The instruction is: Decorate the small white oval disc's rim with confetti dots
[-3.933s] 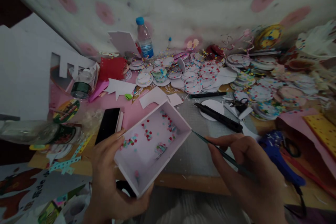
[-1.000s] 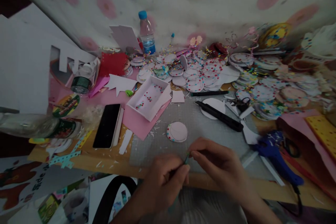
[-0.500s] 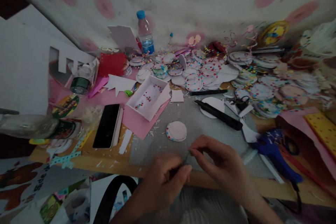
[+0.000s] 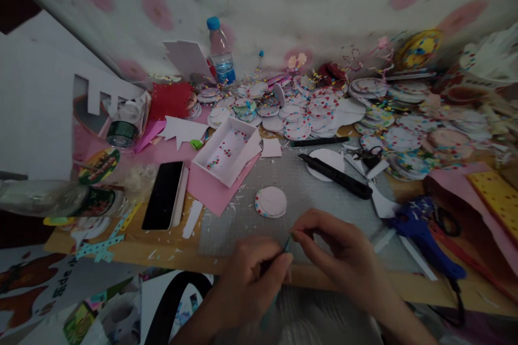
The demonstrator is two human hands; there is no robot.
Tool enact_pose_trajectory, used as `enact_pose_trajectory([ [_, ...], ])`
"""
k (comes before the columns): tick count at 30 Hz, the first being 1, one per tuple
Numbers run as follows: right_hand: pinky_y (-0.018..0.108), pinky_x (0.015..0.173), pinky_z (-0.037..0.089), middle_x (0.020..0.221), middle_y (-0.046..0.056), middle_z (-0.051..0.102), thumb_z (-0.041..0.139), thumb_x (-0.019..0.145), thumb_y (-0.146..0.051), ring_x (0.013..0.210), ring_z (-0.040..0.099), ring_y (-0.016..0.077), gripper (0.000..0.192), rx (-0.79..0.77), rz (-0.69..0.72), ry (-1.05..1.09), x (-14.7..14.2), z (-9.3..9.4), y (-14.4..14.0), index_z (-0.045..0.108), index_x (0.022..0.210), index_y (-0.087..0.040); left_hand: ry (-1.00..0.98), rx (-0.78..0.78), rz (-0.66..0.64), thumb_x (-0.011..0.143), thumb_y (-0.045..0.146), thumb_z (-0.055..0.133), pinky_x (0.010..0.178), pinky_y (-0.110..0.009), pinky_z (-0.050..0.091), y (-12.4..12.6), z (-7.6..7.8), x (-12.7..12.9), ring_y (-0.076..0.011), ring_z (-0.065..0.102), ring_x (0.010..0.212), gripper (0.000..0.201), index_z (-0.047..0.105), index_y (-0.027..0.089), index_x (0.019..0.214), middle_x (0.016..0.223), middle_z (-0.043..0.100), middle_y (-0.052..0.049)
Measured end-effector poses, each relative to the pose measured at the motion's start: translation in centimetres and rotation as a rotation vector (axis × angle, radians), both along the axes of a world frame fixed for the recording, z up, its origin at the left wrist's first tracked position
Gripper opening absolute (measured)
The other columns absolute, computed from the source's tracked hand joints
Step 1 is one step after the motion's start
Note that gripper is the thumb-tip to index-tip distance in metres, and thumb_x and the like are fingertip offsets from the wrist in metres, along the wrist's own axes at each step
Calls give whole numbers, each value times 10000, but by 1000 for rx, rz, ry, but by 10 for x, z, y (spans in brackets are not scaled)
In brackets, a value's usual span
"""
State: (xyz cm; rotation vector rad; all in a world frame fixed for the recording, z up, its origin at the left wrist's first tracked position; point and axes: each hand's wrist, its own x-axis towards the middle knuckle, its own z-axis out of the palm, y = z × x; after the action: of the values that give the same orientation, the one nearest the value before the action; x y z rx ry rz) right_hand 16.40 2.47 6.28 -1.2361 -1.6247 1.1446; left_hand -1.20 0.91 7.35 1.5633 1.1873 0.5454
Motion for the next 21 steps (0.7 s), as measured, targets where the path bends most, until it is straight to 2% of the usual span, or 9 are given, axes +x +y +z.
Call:
enact_pose_trajectory([
  [11,204,571,469,663,-25,601,571,854,-185,620,566,108,120,8,-13,-8,-1,2,0,603,741,-206,-15,4,-2,901,238,462,583,-227,347,0,-1,1,-104,486,555,342,515,176,569,523,474,32],
  [21,206,606,462,695,-15,600,576,864,-207,659,561,110,111,-54,-11,-2,-1,0,-1,604,757,-204,20,22,-27,917,245,457,619,-232,339,-1,-2,-2,-103,488,591,344,508,170,585,549,475,33],
])
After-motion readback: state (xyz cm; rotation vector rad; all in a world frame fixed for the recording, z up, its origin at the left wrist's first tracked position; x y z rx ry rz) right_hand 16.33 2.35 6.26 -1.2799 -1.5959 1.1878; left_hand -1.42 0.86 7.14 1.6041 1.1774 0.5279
